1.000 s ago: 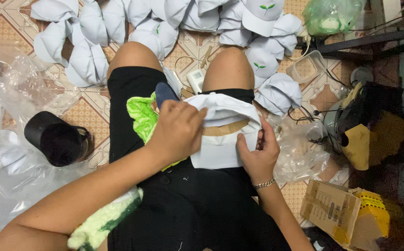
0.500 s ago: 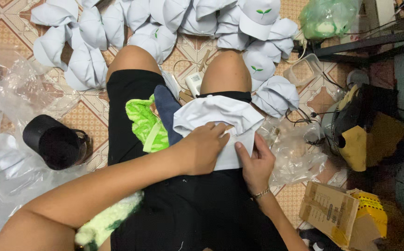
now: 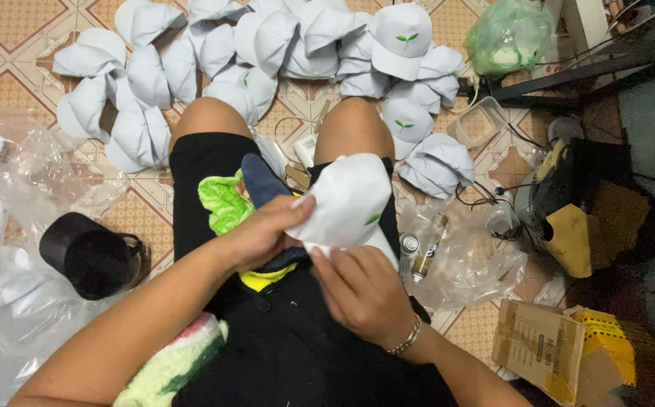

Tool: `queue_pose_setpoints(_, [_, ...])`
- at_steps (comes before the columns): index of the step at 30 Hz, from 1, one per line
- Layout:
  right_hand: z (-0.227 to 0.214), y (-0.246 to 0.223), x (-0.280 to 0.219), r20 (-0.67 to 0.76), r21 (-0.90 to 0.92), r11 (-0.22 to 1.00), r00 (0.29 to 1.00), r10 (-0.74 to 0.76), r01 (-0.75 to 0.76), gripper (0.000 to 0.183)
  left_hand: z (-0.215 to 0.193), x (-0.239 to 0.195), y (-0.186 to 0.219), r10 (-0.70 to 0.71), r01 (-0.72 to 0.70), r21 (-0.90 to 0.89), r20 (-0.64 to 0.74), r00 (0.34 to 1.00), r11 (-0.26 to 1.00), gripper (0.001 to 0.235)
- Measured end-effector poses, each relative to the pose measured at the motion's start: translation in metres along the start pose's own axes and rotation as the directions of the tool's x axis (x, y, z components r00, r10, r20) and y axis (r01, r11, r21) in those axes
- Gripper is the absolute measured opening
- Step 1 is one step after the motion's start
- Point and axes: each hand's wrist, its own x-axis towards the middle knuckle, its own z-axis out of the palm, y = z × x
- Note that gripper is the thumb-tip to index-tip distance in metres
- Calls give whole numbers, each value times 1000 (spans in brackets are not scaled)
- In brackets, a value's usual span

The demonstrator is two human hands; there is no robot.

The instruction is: The person sits on the floor and processes white baseball caps. They insert a cardboard piece into the cap, wipe the interior with a cloth, and use a hairdryer to heat the front logo. The person then sprays the interior with an aerosol can and places the finished cap aside.

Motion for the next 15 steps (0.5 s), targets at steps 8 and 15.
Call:
queue_pose_setpoints(8, [39, 78, -9, -69, 852, 374, 629, 774, -367, 29, -60, -11, -6, -157, 110, -419, -79, 984, 901, 63])
queue_pose_setpoints(15, [88, 159, -47, 348, 933, -180, 907, 236, -311, 76, -68, -6, -11, -204, 188, -431, 10, 979, 882, 63])
